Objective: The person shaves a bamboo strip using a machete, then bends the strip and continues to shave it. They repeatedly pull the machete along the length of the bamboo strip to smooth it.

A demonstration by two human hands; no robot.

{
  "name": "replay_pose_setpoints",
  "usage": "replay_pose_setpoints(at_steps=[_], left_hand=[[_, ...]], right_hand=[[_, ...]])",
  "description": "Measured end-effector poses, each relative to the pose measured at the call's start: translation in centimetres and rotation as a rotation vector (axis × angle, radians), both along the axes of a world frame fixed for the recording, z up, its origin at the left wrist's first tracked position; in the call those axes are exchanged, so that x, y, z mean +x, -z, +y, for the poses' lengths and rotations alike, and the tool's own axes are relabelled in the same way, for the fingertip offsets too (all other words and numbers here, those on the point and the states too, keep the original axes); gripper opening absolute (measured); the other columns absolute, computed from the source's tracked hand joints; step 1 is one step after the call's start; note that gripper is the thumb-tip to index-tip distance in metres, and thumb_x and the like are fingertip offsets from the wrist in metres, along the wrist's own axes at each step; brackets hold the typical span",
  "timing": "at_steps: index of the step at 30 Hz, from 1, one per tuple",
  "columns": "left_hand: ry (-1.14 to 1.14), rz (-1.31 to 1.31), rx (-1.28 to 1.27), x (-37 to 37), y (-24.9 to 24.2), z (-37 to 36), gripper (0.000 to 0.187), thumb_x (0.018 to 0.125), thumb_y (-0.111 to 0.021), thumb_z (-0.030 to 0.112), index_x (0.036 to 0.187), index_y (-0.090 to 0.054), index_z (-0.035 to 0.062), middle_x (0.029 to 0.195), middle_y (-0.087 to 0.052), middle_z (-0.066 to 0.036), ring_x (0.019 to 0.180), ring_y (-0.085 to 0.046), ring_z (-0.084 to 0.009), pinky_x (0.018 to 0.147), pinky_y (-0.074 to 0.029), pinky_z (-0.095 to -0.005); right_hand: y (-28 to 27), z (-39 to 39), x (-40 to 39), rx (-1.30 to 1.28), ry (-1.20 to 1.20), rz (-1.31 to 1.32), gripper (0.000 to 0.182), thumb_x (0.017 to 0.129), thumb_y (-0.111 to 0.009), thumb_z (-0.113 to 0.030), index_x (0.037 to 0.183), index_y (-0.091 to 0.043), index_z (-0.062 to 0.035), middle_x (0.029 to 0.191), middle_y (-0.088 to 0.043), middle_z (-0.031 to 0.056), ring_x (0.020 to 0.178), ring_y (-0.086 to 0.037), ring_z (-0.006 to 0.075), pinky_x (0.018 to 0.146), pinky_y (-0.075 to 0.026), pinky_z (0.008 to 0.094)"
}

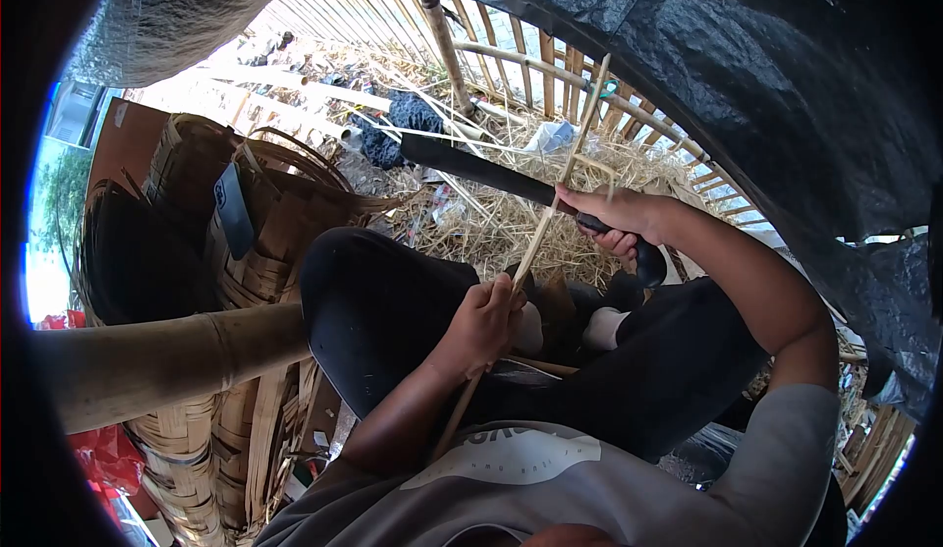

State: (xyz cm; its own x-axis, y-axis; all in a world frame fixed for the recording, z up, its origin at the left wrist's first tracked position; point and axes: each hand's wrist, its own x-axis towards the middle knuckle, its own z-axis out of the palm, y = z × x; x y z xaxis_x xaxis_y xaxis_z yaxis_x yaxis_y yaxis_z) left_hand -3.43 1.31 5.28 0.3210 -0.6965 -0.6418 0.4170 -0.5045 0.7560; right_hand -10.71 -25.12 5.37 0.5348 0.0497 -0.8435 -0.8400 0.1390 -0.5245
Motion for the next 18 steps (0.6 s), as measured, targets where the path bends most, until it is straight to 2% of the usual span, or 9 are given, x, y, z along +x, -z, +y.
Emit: replay_pose_setpoints(at_steps=[2, 5, 9, 11, 12, 14, 16, 17, 18], left_hand=[[-0.002, 0.015, -0.023, 0.0, 0.1, 0.1, 0.046, 0.108, -0.029, 0.042, 0.083, -0.045, 0.0069, 0.052, -0.042, 0.0, 0.03, -0.038, -0.0105, 0.026, -0.031, -0.0241], [-0.023, -0.021, -0.03, 0.1, 0.4, 0.3, 0.047, 0.108, -0.03, 0.043, 0.081, -0.046, 0.0073, 0.054, -0.042, 0.001, 0.034, -0.04, -0.0085, 0.029, -0.032, -0.0229], [-0.068, -0.271, -0.155, -0.4, 2.4, 0.3, 0.049, 0.109, -0.033, 0.041, 0.076, -0.048, 0.0075, 0.056, -0.041, 0.004, 0.042, -0.041, -0.005, 0.036, -0.032, -0.0218], [-0.041, -0.241, -0.065, -0.2, 2.0, 0.6, 0.051, 0.109, -0.033, 0.038, 0.077, -0.052, 0.0032, 0.061, -0.045, 0.002, 0.052, -0.042, -0.0063, 0.049, -0.037, -0.0263], [-0.024, -0.225, -0.021, -0.1, 1.5, 0.6, 0.051, 0.109, -0.033, 0.036, 0.078, -0.054, 0.0011, 0.063, -0.047, 0.001, 0.057, -0.043, -0.007, 0.055, -0.039, -0.0286], [-0.029, -0.201, -0.003, 0.0, 0.6, 0.5, 0.052, 0.109, -0.033, 0.037, 0.078, -0.054, 0.0012, 0.063, -0.048, 0.001, 0.056, -0.043, -0.0067, 0.054, -0.039, -0.0284], [-0.027, -0.187, 0.01, 0.0, -0.2, 0.3, 0.052, 0.109, -0.033, 0.037, 0.078, -0.055, 0.0011, 0.063, -0.048, 0.001, 0.056, -0.043, -0.0066, 0.054, -0.039, -0.0281], [-0.019, -0.186, 0.015, 0.0, -0.5, 0.3, 0.052, 0.109, -0.033, 0.037, 0.078, -0.055, 0.0011, 0.063, -0.048, 0.001, 0.057, -0.043, -0.0066, 0.054, -0.039, -0.0279], [-0.009, -0.188, 0.02, 0.2, -0.7, 0.3, 0.052, 0.109, -0.033, 0.037, 0.078, -0.055, 0.001, 0.063, -0.048, 0.001, 0.057, -0.043, -0.0067, 0.054, -0.039, -0.0277]], right_hand=[[1.1, -0.7, -0.1, 0.12, -0.053, 0.008, 0.07, 0.086, -0.047, -0.079, 0.064, -0.037, -0.0139, 0.047, -0.034, -0.0061, 0.036, -0.032, 0.0023, 0.034, -0.03, 0.0239], [1.3, -0.6, 0.4, 0.083, -0.049, 0.002, 0.074, 0.085, -0.047, -0.08, 0.066, -0.045, -0.009, 0.046, -0.037, -0.0044, 0.035, -0.037, 0.005, 0.034, -0.034, 0.0261], [0.0, 1.9, 0.8, -0.712, -0.262, -0.269, 0.085, 0.083, -0.052, -0.08, 0.083, -0.061, 0.0047, 0.049, -0.05, 0.0049, 0.038, -0.05, 0.0125, 0.036, -0.041, 0.0306], [-0.3, 2.4, 1.0, -0.614, -0.193, -0.205, 0.087, 0.085, -0.05, -0.079, 0.09, -0.061, 0.0071, 0.049, -0.047, 0.0032, 0.037, -0.047, 0.0121, 0.037, -0.041, 0.0312], [-0.2, 2.5, 0.9, -0.476, -0.143, -0.176, 0.081, 0.085, -0.046, -0.08, 0.082, -0.053, 0.0002, 0.048, -0.042, 0.0006, 0.036, -0.042, 0.0108, 0.037, -0.038, 0.0296], [0.1, 2.5, 0.7, -0.217, -0.037, -0.089, 0.073, 0.086, -0.037, -0.083, 0.065, -0.038, -0.0137, 0.046, -0.033, -0.0046, 0.034, -0.033, 0.008, 0.037, -0.031, 0.0264], [0.5, 1.9, 0.8, 0.03, -0.011, 0.036, 0.073, 0.086, -0.033, -0.084, 0.067, -0.037, -0.0146, 0.046, -0.029, -0.006, 0.034, -0.029, 0.007, 0.038, -0.029, 0.0256], [0.8, 1.3, 0.4, 0.316, 0.001, -0.012, 0.074, 0.086, -0.029, -0.085, 0.068, -0.038, -0.0139, 0.047, -0.028, -0.0063, 0.035, -0.028, 0.0064, 0.038, -0.029, 0.0255], [0.9, 1.3, 0.5, 0.308, 0.007, -0.051, 0.074, 0.086, -0.028, -0.085, 0.068, -0.038, -0.014, 0.047, -0.027, -0.0063, 0.035, -0.028, 0.0065, 0.038, -0.029, 0.0256]])
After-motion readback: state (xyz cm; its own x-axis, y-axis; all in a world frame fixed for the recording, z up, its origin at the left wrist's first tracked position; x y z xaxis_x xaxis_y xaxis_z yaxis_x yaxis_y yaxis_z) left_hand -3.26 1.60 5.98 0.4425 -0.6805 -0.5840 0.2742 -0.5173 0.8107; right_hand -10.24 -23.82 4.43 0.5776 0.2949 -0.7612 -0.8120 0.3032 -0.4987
